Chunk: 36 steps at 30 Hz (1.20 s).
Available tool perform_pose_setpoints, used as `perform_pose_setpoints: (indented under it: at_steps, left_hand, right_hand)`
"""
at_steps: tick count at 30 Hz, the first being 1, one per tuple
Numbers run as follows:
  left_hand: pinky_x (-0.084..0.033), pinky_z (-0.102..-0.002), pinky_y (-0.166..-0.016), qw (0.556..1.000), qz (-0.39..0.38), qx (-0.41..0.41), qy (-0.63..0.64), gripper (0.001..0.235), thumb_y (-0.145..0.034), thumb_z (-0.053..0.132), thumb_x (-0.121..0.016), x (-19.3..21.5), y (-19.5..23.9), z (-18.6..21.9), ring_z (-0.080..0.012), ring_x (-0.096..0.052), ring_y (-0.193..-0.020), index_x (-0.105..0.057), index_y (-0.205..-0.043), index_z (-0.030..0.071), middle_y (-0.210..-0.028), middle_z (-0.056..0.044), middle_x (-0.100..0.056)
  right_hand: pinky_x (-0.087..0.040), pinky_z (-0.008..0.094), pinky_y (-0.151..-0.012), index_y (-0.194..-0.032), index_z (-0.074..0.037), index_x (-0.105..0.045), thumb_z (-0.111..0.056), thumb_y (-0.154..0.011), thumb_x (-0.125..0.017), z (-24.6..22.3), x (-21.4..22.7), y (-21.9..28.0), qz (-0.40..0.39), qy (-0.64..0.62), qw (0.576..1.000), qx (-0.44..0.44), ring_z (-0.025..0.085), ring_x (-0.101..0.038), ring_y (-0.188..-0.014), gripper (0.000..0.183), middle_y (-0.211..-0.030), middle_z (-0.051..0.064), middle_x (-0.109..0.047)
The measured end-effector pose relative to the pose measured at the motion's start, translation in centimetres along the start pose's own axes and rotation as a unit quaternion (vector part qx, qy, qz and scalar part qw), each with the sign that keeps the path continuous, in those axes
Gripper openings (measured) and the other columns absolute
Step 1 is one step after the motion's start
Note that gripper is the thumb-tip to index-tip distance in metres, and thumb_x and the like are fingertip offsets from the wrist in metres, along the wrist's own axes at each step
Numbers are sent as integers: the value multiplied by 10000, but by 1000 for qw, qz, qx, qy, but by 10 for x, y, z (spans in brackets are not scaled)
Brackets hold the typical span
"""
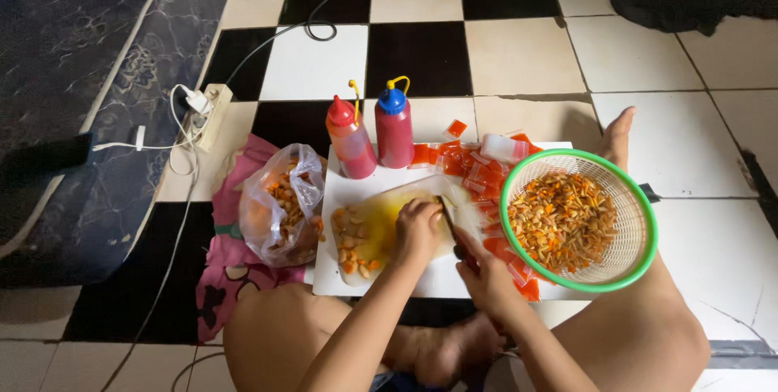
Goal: The person sits on the floor and uses a knife to chop orange vegetables on a white cutting board. The chopped pieces are transferred into a green colander. Two squeeze bottles and a plastic bag of vegetables are visible nearby.
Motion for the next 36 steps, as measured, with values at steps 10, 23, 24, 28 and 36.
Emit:
perform_pose_setpoints:
  at_steps: [10,23,24,28,36]
  left_hand:
    - [-599,-388,-833,986,-65,-76,136,189,-834,-132,-633,-67,-68,145,-322,-650,-905,-695,-1000,-64,-975,-179,-670]
    - [-581,-370,-930,960,-215,-37,172,252,-866,-31,-606,-83,-32,112,-290,-696,-991,-692,-1101,-8,-1103,-158,-706]
    - [-576,-360,-939,966,-186,-43,176,236,-857,-14,-644,-72,-31,106,-269,-704,-978,-699,-1085,19,-1095,-135,-717]
    - [-569,-378,-887,987,-116,-33,110,245,-795,-2,-662,-39,-19,36,-261,-703,-921,-737,-1022,51,-1023,-108,-738]
    - [-451,-426,-1013,958,-206,174,-92,341,-861,152,-641,14,32,-72,-308,-556,-1184,-694,-1193,93,-1260,-111,-636]
  right_hand:
    - [-437,232,-932,-1492,-293,-463,-110,-860,-626,-5,141,42,138,50,987,-59,108,-656,-1057,678,-1154,14,-721]
    - [-503,301,-609,-1473,-303,-481,-113,-884,-583,2,141,55,131,5,984,-122,149,-551,-672,627,-1022,17,-685]
    - [-501,352,-433,-1476,-283,-472,-71,-894,-555,-9,137,56,124,-19,984,-129,205,-476,-469,625,-904,66,-649]
    - [-503,324,-385,-1482,-264,-444,-63,-897,-542,3,107,42,93,-38,993,-60,172,-471,-509,625,-1154,46,-654]
    - [-499,241,-1007,-1449,-219,-468,-49,-851,-567,1,9,16,-53,0,998,26,106,-677,-1203,629,-1301,-2,-692]
Point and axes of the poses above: each hand's wrist, its own y-axis away from the middle knuckle, its own x-axis out of the back of the hand, z = x × y, the point moved 5 cm from there along -y, towards the middle knuckle
